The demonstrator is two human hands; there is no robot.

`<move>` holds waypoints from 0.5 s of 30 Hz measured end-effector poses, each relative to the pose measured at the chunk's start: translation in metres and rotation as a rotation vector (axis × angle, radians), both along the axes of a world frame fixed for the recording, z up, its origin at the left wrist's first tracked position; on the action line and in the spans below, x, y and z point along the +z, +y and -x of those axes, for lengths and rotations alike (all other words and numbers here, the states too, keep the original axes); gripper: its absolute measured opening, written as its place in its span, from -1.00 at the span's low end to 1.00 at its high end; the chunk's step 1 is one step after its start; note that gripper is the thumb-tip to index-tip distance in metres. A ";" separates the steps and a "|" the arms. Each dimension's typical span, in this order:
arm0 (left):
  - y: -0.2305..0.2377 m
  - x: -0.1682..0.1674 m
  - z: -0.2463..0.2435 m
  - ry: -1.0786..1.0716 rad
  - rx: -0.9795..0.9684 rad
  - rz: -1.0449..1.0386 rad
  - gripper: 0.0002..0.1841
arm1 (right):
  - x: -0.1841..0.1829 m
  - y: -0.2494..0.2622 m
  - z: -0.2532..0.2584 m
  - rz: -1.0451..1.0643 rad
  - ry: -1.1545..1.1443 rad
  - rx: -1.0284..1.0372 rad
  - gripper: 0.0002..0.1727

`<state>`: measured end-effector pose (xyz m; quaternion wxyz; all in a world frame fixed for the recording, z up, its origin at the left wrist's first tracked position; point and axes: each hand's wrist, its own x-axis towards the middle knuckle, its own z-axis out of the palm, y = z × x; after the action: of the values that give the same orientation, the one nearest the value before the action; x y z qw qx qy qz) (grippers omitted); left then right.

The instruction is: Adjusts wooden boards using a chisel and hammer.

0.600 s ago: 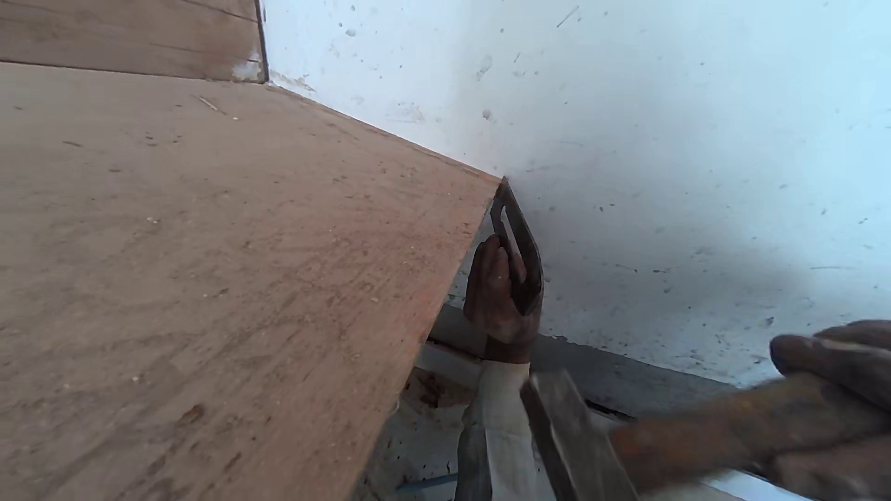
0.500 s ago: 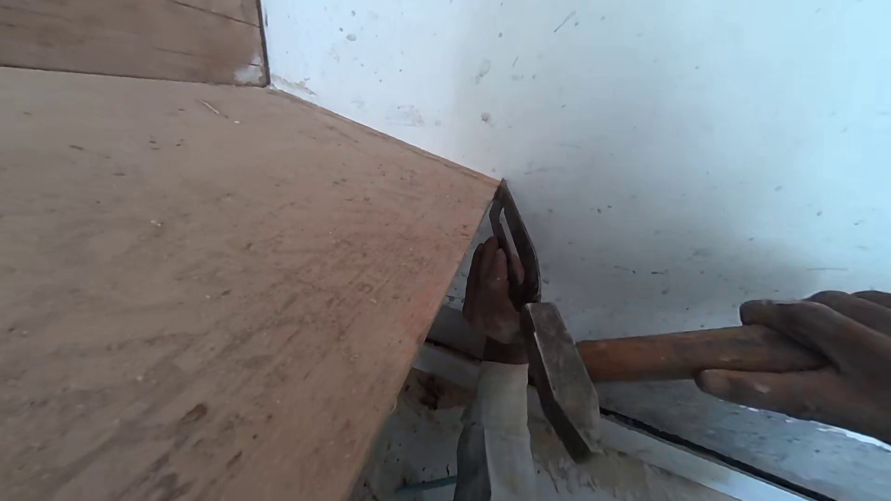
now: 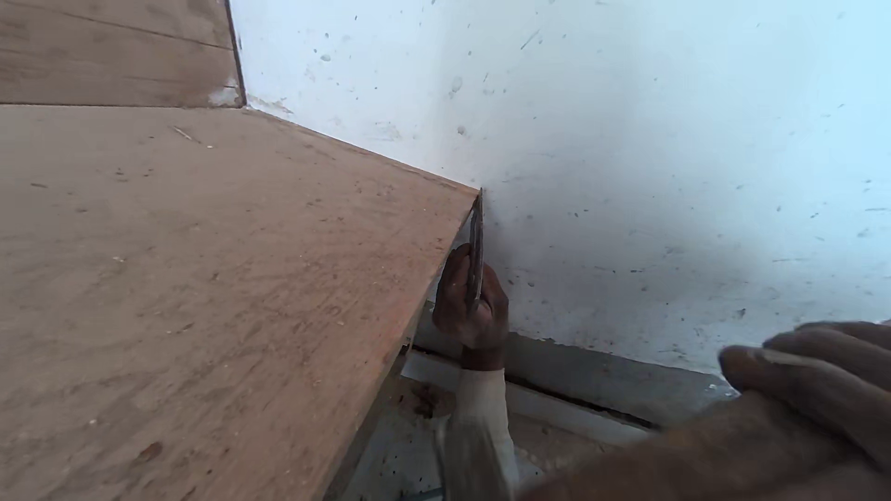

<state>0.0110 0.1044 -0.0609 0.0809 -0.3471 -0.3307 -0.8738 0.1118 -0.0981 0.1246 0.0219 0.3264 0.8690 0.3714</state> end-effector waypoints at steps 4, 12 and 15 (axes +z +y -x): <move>-0.004 -0.004 0.003 -0.033 -0.266 0.094 -0.61 | -0.006 0.007 -0.015 -0.039 -0.104 -0.073 -0.60; -0.013 0.007 0.008 -0.087 -0.331 0.175 -0.67 | -0.008 0.007 -0.005 -0.038 -0.092 -0.116 -0.59; -0.015 0.003 0.013 -0.020 -0.241 0.164 -0.69 | -0.006 -0.001 0.007 -0.047 0.034 -0.099 -0.43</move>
<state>-0.0019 0.0897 -0.0581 -0.0565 -0.3809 -0.3577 -0.8507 0.1044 -0.0995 0.1188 0.0177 0.3759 0.8429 0.3845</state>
